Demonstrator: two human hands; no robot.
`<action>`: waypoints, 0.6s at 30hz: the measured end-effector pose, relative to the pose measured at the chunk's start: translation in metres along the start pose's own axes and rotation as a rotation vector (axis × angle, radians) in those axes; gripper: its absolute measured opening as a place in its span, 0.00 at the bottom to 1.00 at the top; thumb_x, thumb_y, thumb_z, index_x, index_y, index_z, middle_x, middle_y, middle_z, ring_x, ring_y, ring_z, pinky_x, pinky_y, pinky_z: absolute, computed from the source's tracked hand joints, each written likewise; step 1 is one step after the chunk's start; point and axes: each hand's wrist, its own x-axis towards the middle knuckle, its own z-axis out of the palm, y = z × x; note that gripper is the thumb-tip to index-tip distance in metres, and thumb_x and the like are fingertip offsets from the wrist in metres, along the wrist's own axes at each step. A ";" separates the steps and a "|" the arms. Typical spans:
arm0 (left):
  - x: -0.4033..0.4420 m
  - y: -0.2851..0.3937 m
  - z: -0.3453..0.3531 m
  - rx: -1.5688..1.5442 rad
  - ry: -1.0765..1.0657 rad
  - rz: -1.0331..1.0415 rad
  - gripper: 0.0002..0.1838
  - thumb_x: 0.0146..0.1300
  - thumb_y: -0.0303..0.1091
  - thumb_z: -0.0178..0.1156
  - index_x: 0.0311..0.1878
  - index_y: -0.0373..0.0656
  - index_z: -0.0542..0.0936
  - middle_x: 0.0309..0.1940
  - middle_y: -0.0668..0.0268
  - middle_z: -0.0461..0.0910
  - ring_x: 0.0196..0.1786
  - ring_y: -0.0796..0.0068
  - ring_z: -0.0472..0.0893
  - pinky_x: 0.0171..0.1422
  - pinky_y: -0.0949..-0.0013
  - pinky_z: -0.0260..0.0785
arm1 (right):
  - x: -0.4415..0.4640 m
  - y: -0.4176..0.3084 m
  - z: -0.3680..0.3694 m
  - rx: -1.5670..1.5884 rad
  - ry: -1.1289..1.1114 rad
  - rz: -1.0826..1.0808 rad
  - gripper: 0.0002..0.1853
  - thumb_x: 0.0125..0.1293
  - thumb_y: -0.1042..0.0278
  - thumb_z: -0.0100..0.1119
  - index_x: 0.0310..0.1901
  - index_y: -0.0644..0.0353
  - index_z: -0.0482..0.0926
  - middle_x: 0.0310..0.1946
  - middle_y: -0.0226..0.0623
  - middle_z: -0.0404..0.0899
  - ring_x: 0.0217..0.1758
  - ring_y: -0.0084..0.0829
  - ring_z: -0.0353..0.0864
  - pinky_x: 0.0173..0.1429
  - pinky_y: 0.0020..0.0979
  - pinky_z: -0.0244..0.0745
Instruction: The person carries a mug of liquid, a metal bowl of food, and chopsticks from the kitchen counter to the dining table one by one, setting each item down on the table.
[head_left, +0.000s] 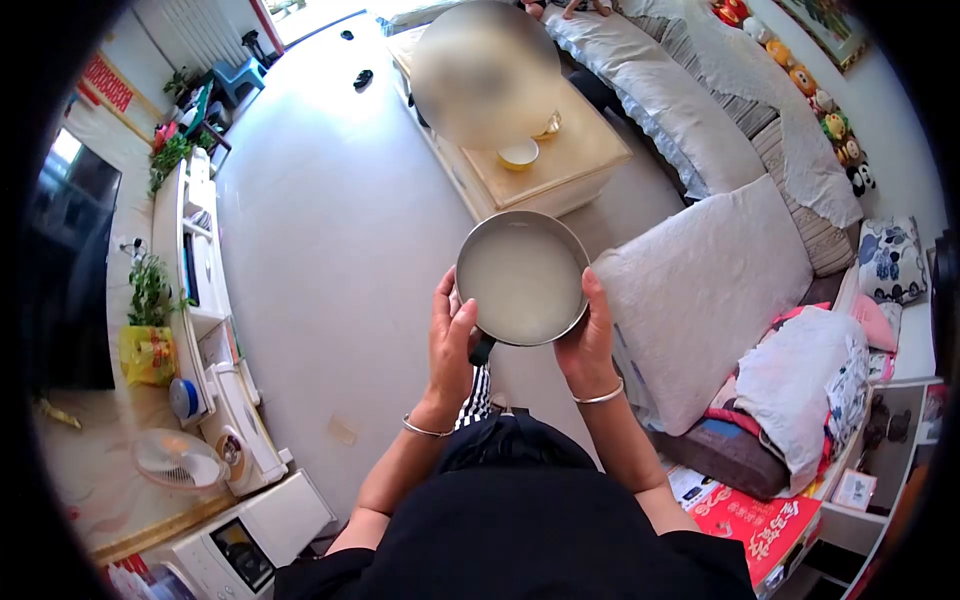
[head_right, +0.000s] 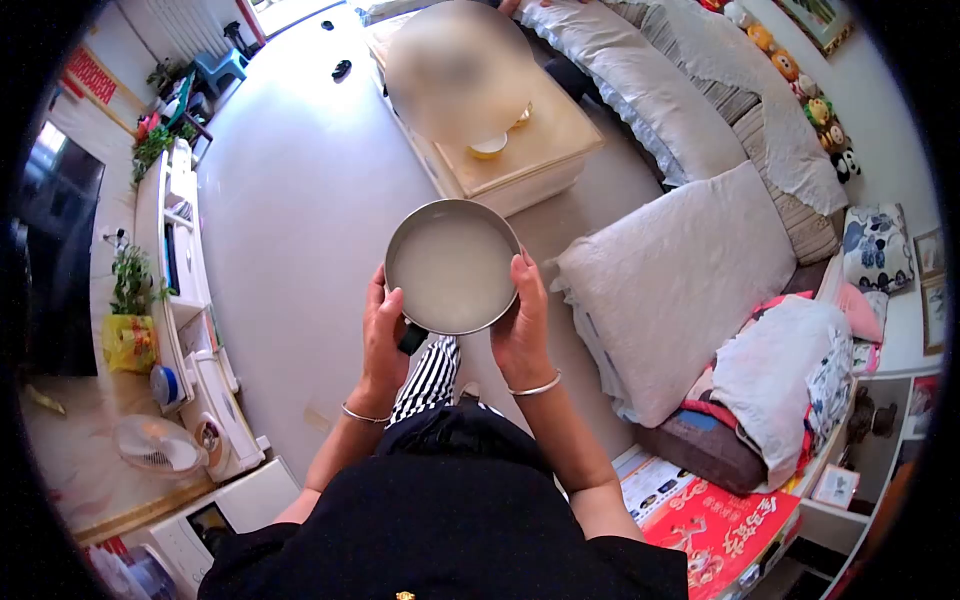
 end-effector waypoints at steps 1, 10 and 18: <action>0.026 -0.003 0.003 0.007 -0.005 -0.026 0.33 0.68 0.38 0.50 0.72 0.39 0.52 0.67 0.56 0.62 0.65 0.72 0.66 0.64 0.71 0.63 | 0.025 -0.003 -0.002 -0.002 0.006 -0.004 0.21 0.68 0.54 0.56 0.53 0.62 0.75 0.50 0.35 0.80 0.55 0.28 0.77 0.62 0.31 0.69; 0.265 -0.004 0.041 -0.023 -0.063 -0.018 0.36 0.64 0.33 0.51 0.72 0.36 0.50 0.69 0.53 0.58 0.72 0.64 0.59 0.73 0.65 0.52 | 0.255 -0.041 0.028 -0.037 0.070 -0.033 0.23 0.69 0.52 0.52 0.55 0.64 0.73 0.52 0.38 0.78 0.56 0.30 0.76 0.61 0.32 0.71; 0.434 -0.003 0.074 -0.061 -0.025 -0.071 0.36 0.65 0.31 0.51 0.73 0.36 0.48 0.71 0.54 0.56 0.72 0.66 0.57 0.74 0.66 0.49 | 0.435 -0.069 0.032 -0.054 0.055 0.018 0.19 0.67 0.58 0.53 0.54 0.60 0.73 0.49 0.36 0.78 0.52 0.28 0.77 0.58 0.32 0.73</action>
